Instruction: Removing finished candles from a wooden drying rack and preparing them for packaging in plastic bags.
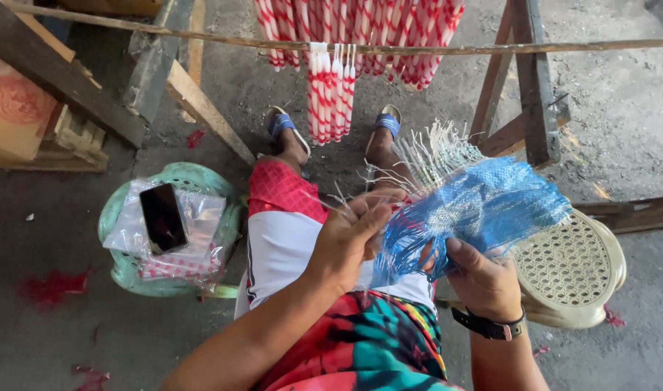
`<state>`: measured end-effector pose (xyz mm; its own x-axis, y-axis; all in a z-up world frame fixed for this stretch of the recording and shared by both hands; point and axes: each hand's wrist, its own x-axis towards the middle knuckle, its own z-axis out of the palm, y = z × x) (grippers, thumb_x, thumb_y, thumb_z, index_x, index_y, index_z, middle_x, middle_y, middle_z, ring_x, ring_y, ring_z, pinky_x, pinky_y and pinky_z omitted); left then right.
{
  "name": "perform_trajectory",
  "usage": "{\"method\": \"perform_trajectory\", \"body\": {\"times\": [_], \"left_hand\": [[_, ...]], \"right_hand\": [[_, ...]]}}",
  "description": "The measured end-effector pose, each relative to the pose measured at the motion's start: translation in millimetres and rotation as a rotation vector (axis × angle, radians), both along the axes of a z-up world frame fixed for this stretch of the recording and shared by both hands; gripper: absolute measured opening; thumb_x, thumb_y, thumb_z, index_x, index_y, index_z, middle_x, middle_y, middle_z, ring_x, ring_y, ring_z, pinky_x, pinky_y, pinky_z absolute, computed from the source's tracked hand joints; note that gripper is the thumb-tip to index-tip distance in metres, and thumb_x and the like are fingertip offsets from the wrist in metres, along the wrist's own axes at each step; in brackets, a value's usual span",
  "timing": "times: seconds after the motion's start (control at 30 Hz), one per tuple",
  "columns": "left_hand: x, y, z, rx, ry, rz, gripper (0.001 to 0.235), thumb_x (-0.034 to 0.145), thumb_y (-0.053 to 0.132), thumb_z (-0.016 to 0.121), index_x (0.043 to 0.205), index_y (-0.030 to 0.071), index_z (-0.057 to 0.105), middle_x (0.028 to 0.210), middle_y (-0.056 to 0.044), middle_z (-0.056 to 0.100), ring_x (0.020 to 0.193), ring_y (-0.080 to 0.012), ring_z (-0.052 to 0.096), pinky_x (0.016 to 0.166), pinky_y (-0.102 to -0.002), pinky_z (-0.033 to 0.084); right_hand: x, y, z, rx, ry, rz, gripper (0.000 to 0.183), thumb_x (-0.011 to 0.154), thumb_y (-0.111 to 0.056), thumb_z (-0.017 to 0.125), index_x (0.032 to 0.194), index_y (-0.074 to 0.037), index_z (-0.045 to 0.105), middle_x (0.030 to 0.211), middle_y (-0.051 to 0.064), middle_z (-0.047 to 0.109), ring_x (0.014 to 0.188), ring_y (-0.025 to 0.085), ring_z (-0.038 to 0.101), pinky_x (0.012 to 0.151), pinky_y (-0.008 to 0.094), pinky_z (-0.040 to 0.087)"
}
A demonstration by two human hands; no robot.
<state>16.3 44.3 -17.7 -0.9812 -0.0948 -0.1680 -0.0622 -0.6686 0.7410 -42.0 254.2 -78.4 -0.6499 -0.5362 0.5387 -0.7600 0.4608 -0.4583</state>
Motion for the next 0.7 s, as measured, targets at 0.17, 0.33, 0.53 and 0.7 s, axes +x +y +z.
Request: {"method": "perform_trajectory", "body": {"times": [0.17, 0.33, 0.53, 0.7], "left_hand": [[-6, -3, 5, 0.041, -0.026, 0.143, 0.019, 0.076, 0.025, 0.061, 0.083, 0.007, 0.059, 0.051, 0.002, 0.041, 0.040, -0.0057, 0.031, 0.035, -0.019, 0.021], [-2, -30, 15, -0.142, 0.093, 0.294, 0.020, 0.082, 0.030, 0.051, 0.071, 0.014, 0.050, 0.046, 0.003, 0.036, 0.037, -0.0034, 0.031, 0.033, -0.017, 0.019], [20, -73, 28, -0.235, 0.251, 0.492, 0.020, 0.088, 0.024, 0.040, 0.072, 0.012, 0.041, 0.065, -0.004, 0.039, 0.042, -0.0053, 0.029, 0.035, -0.015, 0.022], [21, -53, 33, -0.390, 0.268, 0.455, 0.023, 0.089, 0.024, 0.039, 0.071, 0.009, 0.041, 0.067, -0.007, 0.046, 0.037, -0.0026, 0.030, 0.031, -0.014, 0.021]], "right_hand": [[13, -35, 56, -0.335, -0.693, 0.182, 0.036, 0.090, -0.016, 0.040, 0.063, -0.007, 0.061, 0.065, -0.001, 0.064, 0.061, 0.006, 0.061, 0.075, 0.016, 0.043], [6, -40, 59, -0.743, -1.027, 0.278, 0.033, 0.084, -0.020, 0.050, 0.064, 0.004, 0.057, 0.060, 0.013, 0.059, 0.054, 0.021, 0.057, 0.060, 0.028, 0.047], [-3, -31, 43, -0.796, -0.891, 0.214, 0.023, 0.083, -0.011, 0.049, 0.072, 0.003, 0.063, 0.054, 0.011, 0.059, 0.048, 0.013, 0.058, 0.054, 0.024, 0.051], [-2, -34, 42, -0.659, -0.805, 0.155, 0.017, 0.082, -0.006, 0.050, 0.076, 0.001, 0.065, 0.051, 0.007, 0.059, 0.044, 0.009, 0.057, 0.053, 0.021, 0.052]]}}
